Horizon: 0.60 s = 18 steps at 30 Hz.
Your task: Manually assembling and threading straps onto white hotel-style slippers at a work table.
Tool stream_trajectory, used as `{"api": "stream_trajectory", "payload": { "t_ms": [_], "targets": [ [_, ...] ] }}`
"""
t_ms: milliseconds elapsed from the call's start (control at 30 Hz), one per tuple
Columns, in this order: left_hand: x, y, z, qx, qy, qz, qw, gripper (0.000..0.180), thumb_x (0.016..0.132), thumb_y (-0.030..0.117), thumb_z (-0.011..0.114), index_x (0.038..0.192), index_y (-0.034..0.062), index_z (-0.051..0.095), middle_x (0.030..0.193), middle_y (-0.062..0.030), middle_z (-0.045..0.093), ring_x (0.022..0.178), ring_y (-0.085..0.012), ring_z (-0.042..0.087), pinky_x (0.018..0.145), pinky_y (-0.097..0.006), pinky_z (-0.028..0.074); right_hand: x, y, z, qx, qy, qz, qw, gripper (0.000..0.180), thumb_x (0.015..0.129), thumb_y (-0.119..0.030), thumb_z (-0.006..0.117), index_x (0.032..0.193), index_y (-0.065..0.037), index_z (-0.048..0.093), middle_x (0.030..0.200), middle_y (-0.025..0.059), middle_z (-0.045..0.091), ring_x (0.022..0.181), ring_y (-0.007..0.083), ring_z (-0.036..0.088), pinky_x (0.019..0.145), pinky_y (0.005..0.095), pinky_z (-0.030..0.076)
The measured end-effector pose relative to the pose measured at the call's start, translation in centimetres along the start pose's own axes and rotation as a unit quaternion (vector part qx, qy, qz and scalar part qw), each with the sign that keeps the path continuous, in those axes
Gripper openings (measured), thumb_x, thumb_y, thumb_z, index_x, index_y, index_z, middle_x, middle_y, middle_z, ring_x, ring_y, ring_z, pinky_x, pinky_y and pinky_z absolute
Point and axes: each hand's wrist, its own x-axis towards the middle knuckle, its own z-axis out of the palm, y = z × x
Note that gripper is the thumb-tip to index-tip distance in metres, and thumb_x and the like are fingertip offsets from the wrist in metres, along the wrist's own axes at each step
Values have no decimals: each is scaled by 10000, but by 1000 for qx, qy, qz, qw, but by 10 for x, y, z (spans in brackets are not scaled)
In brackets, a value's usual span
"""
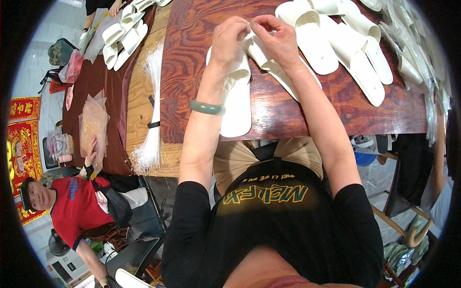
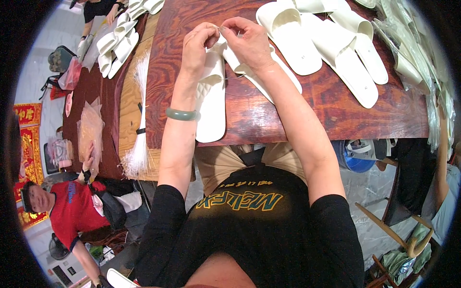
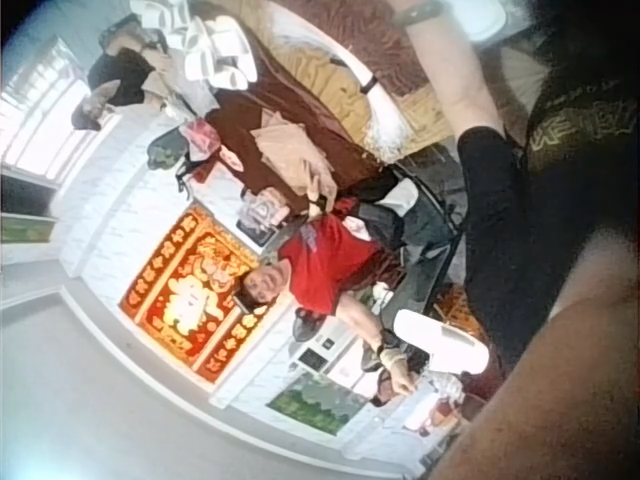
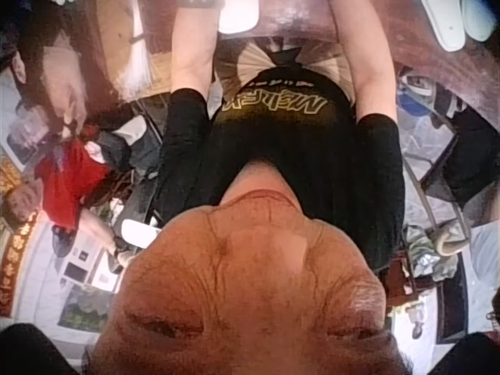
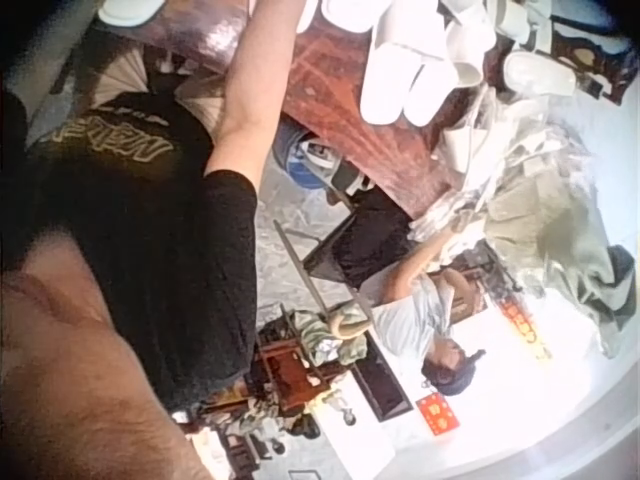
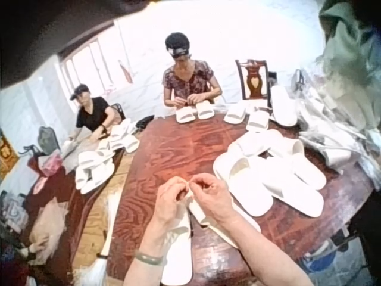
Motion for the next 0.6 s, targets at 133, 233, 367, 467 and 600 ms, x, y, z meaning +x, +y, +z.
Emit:
{"api": "stream_trajectory", "payload": {
  "t_ms": [133,233,367,467,600],
  "targets": [
    [1,-4,-2,11,-6,4,1000,160,837,101,471,736,10,557,636,34,451,588,-58,353,552,-216,274,0,2,0,-4,-3,8,1000,139,826,-142,656,896,-22,668,778,-34,626,705,44,517,655,196,437],
    [3,-7,-5,17,-11,9,1000,160,840,98,474,742,6,560,652,31,469,592,-57,359,557,-212,281,1,2,1,-15,-19,18,1000,138,826,-134,656,902,-19,667,778,-30,626,707,43,518,655,193,437],
    [4,-8,-5,37,-10,9,999,155,848,93,480,755,3,565,671,32,488,601,-57,371,564,-207,290,2,1,2,11,15,-5,1000,137,791,-133,656,863,-17,671,733,6,642,641,66,539,602,204,447],
    [4,-6,-2,27,13,-25,999,154,850,101,492,755,9,571,677,31,495,603,-56,380,567,-201,298,2,3,1,27,4,1,1000,150,802,-143,654,875,-12,670,736,5,644,648,58,541,607,199,447],
    [5,0,-9,-32,92,38,994,152,858,103,499,769,17,588,684,20,511,610,-52,398,567,-204,325,6,12,-3,45,29,34,998,163,814,-153,651,892,-11,670,748,9,646,676,61,554,628,210,457]
  ]
}}
